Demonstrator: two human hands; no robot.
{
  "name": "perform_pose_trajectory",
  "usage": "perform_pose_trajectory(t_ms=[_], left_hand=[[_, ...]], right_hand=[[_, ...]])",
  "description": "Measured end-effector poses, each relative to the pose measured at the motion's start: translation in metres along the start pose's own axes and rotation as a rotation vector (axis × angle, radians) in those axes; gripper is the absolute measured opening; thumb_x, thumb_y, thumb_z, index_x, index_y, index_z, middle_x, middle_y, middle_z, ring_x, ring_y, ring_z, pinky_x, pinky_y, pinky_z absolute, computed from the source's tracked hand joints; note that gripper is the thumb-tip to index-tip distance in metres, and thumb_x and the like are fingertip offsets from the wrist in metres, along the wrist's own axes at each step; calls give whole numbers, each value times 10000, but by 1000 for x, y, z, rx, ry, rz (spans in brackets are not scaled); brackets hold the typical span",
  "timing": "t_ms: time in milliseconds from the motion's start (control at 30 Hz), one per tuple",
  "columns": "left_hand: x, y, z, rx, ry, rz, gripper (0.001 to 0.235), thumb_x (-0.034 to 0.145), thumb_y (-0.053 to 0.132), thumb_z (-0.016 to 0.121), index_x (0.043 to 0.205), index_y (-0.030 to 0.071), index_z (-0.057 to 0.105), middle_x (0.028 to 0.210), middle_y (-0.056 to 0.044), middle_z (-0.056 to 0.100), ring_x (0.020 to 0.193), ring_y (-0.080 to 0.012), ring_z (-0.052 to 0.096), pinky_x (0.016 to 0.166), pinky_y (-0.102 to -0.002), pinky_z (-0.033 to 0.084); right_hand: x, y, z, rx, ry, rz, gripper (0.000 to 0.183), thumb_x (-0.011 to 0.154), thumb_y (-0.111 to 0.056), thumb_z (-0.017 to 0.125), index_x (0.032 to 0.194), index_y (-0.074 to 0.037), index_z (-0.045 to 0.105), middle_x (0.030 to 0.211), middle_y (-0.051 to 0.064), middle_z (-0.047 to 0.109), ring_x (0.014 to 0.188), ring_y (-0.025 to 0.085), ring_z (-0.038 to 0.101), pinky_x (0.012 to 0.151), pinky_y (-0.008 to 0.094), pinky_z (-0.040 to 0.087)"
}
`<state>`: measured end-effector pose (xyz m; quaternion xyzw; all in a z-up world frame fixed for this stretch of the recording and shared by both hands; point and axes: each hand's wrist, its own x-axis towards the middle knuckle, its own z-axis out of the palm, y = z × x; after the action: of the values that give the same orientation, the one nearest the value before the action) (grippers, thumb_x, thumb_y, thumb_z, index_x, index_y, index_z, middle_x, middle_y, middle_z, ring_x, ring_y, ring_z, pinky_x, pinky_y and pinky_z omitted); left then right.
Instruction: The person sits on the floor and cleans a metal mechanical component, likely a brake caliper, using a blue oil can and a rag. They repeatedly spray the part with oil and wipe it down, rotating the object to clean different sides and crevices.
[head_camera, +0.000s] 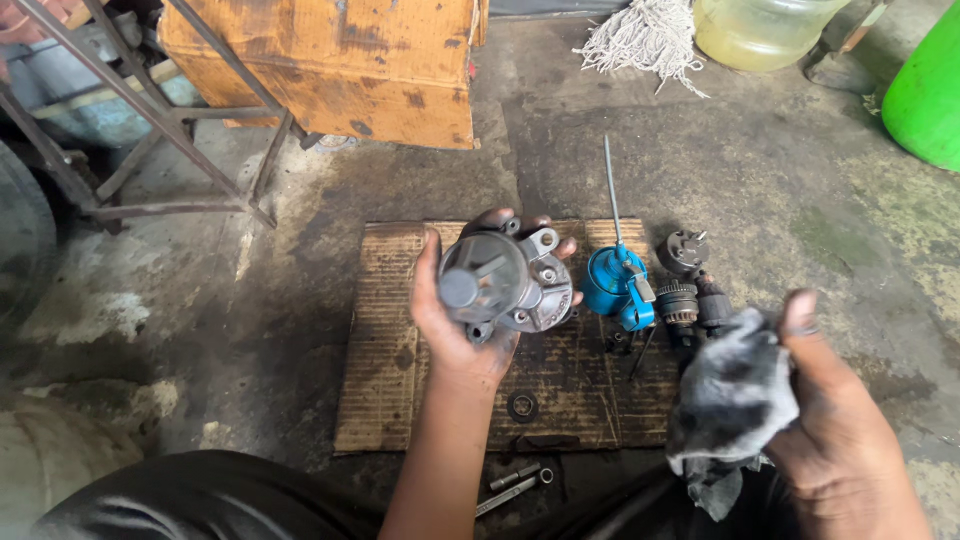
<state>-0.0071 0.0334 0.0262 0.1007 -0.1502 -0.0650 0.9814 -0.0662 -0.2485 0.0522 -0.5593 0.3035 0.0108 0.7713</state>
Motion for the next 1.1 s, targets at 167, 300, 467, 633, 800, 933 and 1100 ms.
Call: perform_pose_trajectory(t_ms=[167, 300, 467, 633, 800, 933, 1100], left_hand=[[1, -1, -6, 32, 10, 5, 672, 1078, 579, 329, 1322, 11, 593, 1284, -265, 638, 1188, -492, 636, 865, -651, 589], [3, -9, -12, 53, -12, 21, 667, 1115, 549, 302, 1326, -11, 597, 1267, -262, 658, 1175, -475, 651, 891, -620, 591], [5, -12, -16, 99, 39, 2, 671, 1121, 527, 278, 1323, -21, 609, 1246, -251, 677, 1140, -441, 665, 938, -581, 584], [6, -19, -20, 186, 140, 33, 677, 1114, 526, 301, 1326, -39, 608, 1263, -240, 677, 1171, -375, 672, 1078, -516, 522], [3, -42, -15, -82, 263, 45, 598, 1098, 508, 397, 1325, -3, 609, 1289, -184, 655, 1190, -333, 639, 1060, -518, 516], [-2, -55, -2, -165, 174, 95, 616, 1070, 521, 459, 1430, 26, 532, 1380, -197, 608, 1280, -371, 593, 1103, -578, 478], [0, -57, 2, -238, 61, 49, 700, 968, 566, 495, 1481, 92, 456, 1389, -231, 604, 1306, -433, 587, 1054, -656, 472]], right_hand=[[1, 23, 7, 34, -286, -70, 256, 1047, -264, 639, 1027, -8, 624, 862, 83, 597, 799, 204, 580, 720, 403, 476], [-16, 29, 25, 20, -356, -182, 160, 948, -155, 638, 1021, -16, 666, 874, 38, 633, 826, 150, 607, 763, 317, 477], [-36, 17, 45, -288, -143, -592, 110, 985, -134, 590, 1030, -43, 633, 894, 25, 651, 797, 104, 589, 734, 264, 469], [-35, 21, 36, -384, -14, -766, 108, 1138, -154, 626, 1129, -50, 599, 940, -5, 590, 776, 71, 527, 674, 233, 430], [-21, 40, 47, -3, -193, -344, 76, 1030, -164, 663, 1057, -99, 636, 749, 29, 584, 549, 121, 488, 450, 284, 387], [-23, 53, 53, -174, -132, -475, 126, 992, -161, 695, 1034, -46, 668, 843, -17, 623, 714, 76, 532, 612, 246, 428], [-36, 54, 59, -123, -129, -398, 215, 1005, -209, 666, 1051, 0, 692, 883, 5, 679, 752, 87, 579, 661, 261, 471]])
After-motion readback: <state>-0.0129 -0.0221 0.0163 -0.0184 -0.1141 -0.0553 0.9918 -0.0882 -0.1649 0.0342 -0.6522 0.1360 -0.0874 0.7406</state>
